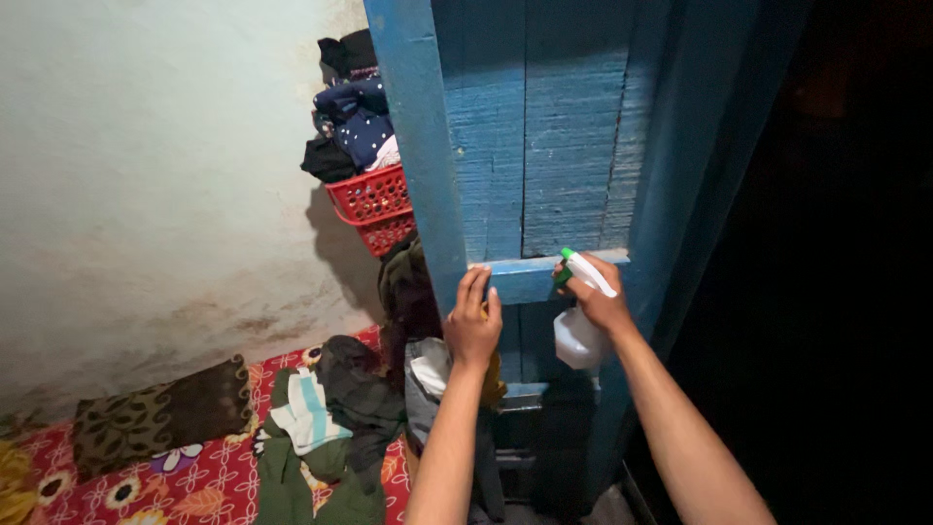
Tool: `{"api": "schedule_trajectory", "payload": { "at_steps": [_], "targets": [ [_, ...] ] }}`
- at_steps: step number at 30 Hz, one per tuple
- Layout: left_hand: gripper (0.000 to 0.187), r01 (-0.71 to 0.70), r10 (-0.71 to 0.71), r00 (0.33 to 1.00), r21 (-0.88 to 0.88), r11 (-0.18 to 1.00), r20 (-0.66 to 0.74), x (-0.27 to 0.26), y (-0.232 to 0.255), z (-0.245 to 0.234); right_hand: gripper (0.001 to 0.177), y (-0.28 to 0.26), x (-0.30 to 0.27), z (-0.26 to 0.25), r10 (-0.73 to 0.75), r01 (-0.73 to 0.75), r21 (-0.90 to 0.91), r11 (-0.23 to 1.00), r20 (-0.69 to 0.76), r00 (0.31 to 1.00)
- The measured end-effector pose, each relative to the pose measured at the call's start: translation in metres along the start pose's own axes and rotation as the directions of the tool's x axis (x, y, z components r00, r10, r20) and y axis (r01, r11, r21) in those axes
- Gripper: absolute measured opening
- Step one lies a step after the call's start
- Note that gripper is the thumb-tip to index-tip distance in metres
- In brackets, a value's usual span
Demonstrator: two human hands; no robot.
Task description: The person sprays a blue wooden door with a white spray bottle and wipes it with a yellow cloth. They repeatedly spray and wipe the same vertical section of the door frame and panel throughout the clip.
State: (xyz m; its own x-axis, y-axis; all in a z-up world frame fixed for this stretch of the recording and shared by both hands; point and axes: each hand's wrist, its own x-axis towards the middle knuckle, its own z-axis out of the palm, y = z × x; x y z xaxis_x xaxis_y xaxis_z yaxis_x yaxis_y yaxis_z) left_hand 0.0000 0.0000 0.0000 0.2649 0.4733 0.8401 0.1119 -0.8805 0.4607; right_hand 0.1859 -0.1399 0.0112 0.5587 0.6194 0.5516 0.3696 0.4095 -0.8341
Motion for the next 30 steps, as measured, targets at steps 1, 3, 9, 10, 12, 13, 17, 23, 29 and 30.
{"api": "schedule_trajectory", "payload": {
  "at_steps": [1, 3, 9, 10, 12, 13, 17, 23, 29, 30],
  "targets": [
    [0.034, -0.011, 0.011, 1.0, -0.003, 1.0, -0.014, 0.0, 0.001, -0.001, 0.02, -0.002, 0.0, 0.001, 0.007, -0.007, -0.002, 1.0, -0.007, 1.0],
    [0.033, -0.033, 0.033, 0.999, -0.01, 0.999, -0.041, 0.0, 0.003, -0.002, 0.021, -0.006, -0.001, 0.003, 0.02, -0.02, -0.005, 1.0, -0.023, 1.0],
    [0.033, -0.04, 0.04, 0.998, 0.005, 0.999, -0.055, 0.001, 0.008, -0.005, 0.023, -0.009, -0.004, 0.005, -0.013, 0.013, 0.065, 0.998, 0.005, 1.0],
    [0.033, -0.033, 0.033, 0.998, -0.004, 0.999, -0.055, 0.002, 0.009, -0.005, 0.023, -0.008, -0.003, 0.004, -0.009, 0.009, 0.035, 0.999, -0.002, 1.0],
    [0.033, -0.02, 0.019, 0.999, -0.021, 1.0, -0.05, 0.001, 0.009, -0.005, 0.024, -0.005, -0.002, 0.003, 0.003, -0.003, -0.024, 1.0, -0.018, 1.0],
    [0.034, -0.021, 0.02, 0.999, -0.023, 1.0, -0.049, 0.001, 0.009, -0.004, 0.024, -0.003, -0.002, 0.003, -0.003, 0.004, 0.016, 1.0, -0.005, 1.0],
    [0.034, -0.035, 0.033, 0.998, -0.046, 0.998, -0.057, 0.001, 0.008, -0.003, 0.025, 0.001, -0.001, 0.002, -0.007, 0.006, 0.074, 0.997, 0.012, 1.0],
    [0.033, -0.048, 0.044, 0.997, -0.063, 0.997, -0.063, 0.002, 0.007, -0.002, 0.026, 0.004, -0.001, 0.001, 0.024, -0.023, 0.023, 0.999, -0.017, 1.0],
    [0.03, -0.025, 0.024, 1.0, -0.046, 0.999, -0.015, 0.011, 0.007, -0.01, 0.029, -0.006, -0.012, 0.009, -0.08, 0.08, -0.013, 0.997, -0.001, 0.997],
    [0.029, -0.033, 0.031, 0.999, -0.066, 0.997, -0.024, 0.014, 0.007, -0.011, 0.028, -0.01, -0.015, 0.009, -0.082, 0.082, -0.008, 0.997, -0.016, 0.997]
  ]
}}
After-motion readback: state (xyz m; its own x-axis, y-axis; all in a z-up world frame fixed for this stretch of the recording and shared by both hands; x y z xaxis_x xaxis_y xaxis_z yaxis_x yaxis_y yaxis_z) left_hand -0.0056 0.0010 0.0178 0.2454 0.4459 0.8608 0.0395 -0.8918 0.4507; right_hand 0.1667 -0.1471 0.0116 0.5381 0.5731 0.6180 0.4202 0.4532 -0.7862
